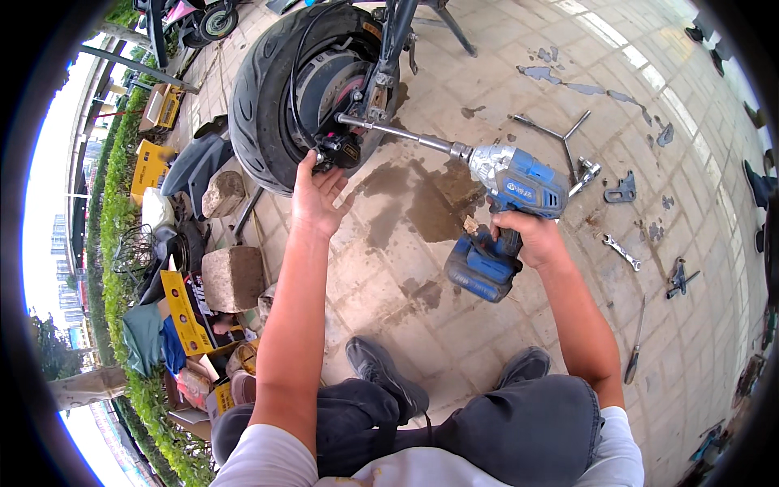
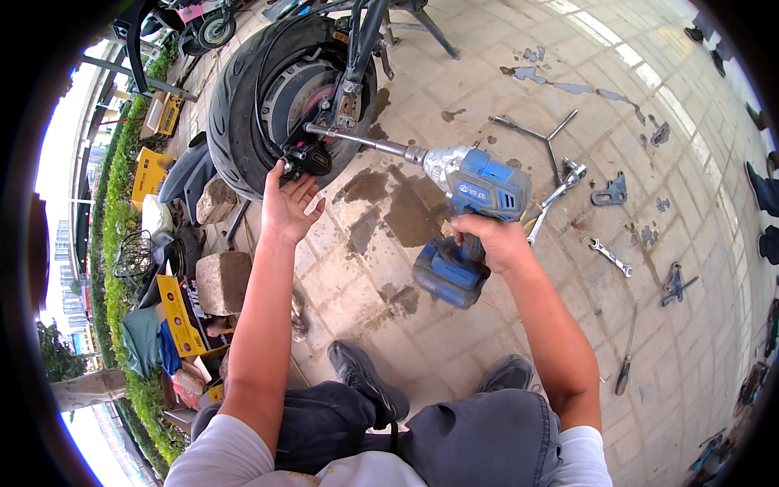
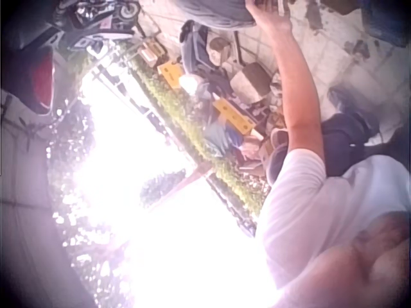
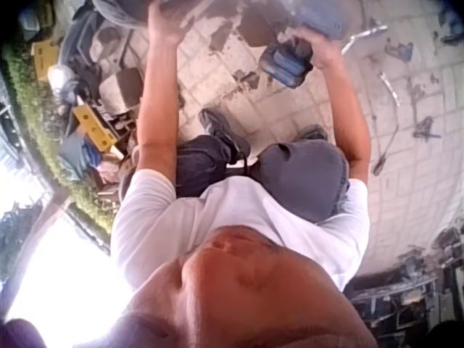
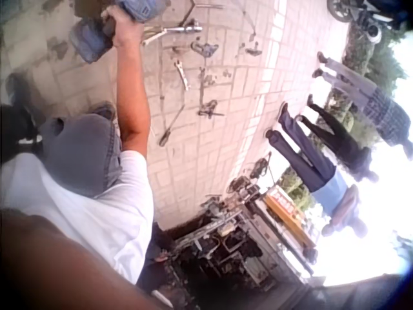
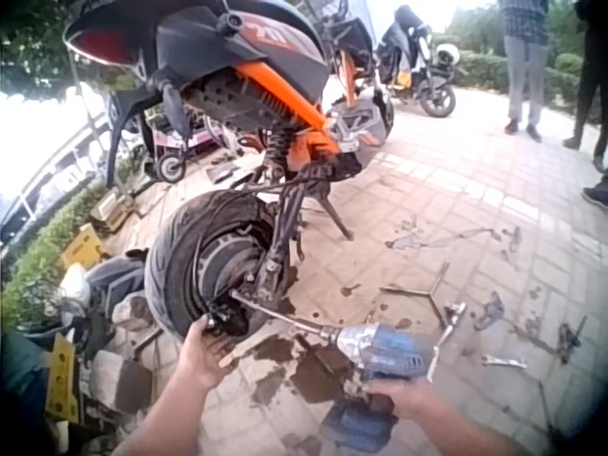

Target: The person cleans a motorcycle brake caliper with a cloth and a tool, then attaches it to the wheel hub. They use a power drill to tighten bolts on the brake assembly and spin the wheel to check the installation.

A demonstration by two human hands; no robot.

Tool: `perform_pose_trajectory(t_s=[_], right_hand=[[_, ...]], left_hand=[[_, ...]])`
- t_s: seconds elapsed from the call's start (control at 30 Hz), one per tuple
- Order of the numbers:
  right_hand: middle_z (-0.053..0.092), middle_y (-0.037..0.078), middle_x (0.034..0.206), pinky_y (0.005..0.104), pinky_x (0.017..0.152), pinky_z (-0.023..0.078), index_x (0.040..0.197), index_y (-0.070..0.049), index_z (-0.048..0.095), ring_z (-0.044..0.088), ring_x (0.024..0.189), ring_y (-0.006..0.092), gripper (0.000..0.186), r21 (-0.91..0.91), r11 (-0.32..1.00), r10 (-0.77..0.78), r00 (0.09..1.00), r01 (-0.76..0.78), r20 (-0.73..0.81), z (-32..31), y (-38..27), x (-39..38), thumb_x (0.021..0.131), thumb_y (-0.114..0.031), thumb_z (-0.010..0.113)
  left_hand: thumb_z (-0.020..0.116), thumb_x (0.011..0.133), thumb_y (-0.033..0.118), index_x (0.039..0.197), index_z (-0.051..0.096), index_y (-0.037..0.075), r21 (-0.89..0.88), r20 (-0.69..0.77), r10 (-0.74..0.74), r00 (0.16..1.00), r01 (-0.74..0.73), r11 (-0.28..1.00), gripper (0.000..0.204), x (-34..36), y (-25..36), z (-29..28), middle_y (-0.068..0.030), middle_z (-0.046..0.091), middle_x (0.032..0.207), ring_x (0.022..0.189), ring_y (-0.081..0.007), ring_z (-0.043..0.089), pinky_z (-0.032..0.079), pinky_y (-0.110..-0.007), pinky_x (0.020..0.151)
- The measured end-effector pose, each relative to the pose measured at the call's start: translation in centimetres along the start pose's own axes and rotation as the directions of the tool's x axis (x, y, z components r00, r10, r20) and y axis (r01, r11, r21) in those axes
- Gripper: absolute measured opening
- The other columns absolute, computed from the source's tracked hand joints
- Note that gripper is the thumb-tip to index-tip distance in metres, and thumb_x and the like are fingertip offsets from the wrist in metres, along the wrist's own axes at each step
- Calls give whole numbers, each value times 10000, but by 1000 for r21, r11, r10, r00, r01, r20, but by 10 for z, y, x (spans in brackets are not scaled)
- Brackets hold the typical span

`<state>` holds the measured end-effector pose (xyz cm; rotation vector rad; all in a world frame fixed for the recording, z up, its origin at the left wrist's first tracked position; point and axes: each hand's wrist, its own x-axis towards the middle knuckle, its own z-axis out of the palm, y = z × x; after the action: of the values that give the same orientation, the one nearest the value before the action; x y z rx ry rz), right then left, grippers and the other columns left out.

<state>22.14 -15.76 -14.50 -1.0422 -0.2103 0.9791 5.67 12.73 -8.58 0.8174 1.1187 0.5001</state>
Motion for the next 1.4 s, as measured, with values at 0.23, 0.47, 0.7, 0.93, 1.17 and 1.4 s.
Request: perform_pose_trajectory(t_s=[0.23, 0.47, 0.7, 0.93, 1.17, 1.4], right_hand=[[605, 74, 897, 319, 565, 485, 1017, -21, 599, 583, 647, 178, 312, -50, 998, -44, 999, 46, 24, 1, 2, 0, 712, -8, 664], [616, 74, 879, 313, 575, 486, 999, -24, 610, 580, 650, 170, 300, -22, 998, -52, 999, 52, -8, 8, -3, -4, 707, 1, 675], [617, 57, 809, 305, 587, 486, 966, -21, 612, 575, 647, 155, 278, -123, 989, -85, 996, 83, -10, 7, 5, -4, 701, 5, 693], [619, 27, 893, 300, 647, 503, 1002, -34, 617, 586, 766, 141, 308, -292, 914, -302, 953, 282, -23, 6, 14, -1, 714, -7, 722], [634, 20, 897, 301, 683, 502, 1022, -24, 605, 605, 773, 126, 296, -285, 941, -176, 983, 184, 54, -3, -1, 4, 749, -33, 719], [648, 31, 937, 314, 737, 499, 1038, -33, 621, 606, 841, 137, 304, -431, 876, -215, 975, 218, 57, -11, 10, 2, 751, -61, 714]], left_hand=[[631, 773, 589, 1219, 496, -14, -3, -10, -4, 1000, 4, 1000, 762, 0, -1, 2, -105, 501, 1270, 1095, -199, 438, 359, -440, 942], [629, 774, 586, 1226, 491, -14, -11, -14, -3, 1000, 3, 1000, 763, 0, -1, 2, -105, 493, 1280, 1103, -198, 434, 341, -445, 960], [626, 775, 588, 1235, 485, -15, -16, -5, -5, 1000, 4, 1000, 773, 0, -1, 1, -105, 488, 1286, 1125, -199, 426, 329, -449, 974], [626, 773, 598, 1243, 482, -8, -18, -6, 0, 1000, 0, 1000, 780, 0, -2, 3, -105, 481, 1301, 1135, -201, 419, 323, -454, 985], [618, 781, 605, 1241, 486, 6, -2, 1, -7, 1000, 7, 1000, 767, -4, -1, 3, -108, 482, 1314, 1138, -210, 417, 322, -458, 985], [610, 786, 622, 1232, 494, 14, 2, -1, -18, 1000, 18, 1000, 763, -5, -5, 6, -113, 497, 1301, 1124, -209, 422, 334, -454, 980]])
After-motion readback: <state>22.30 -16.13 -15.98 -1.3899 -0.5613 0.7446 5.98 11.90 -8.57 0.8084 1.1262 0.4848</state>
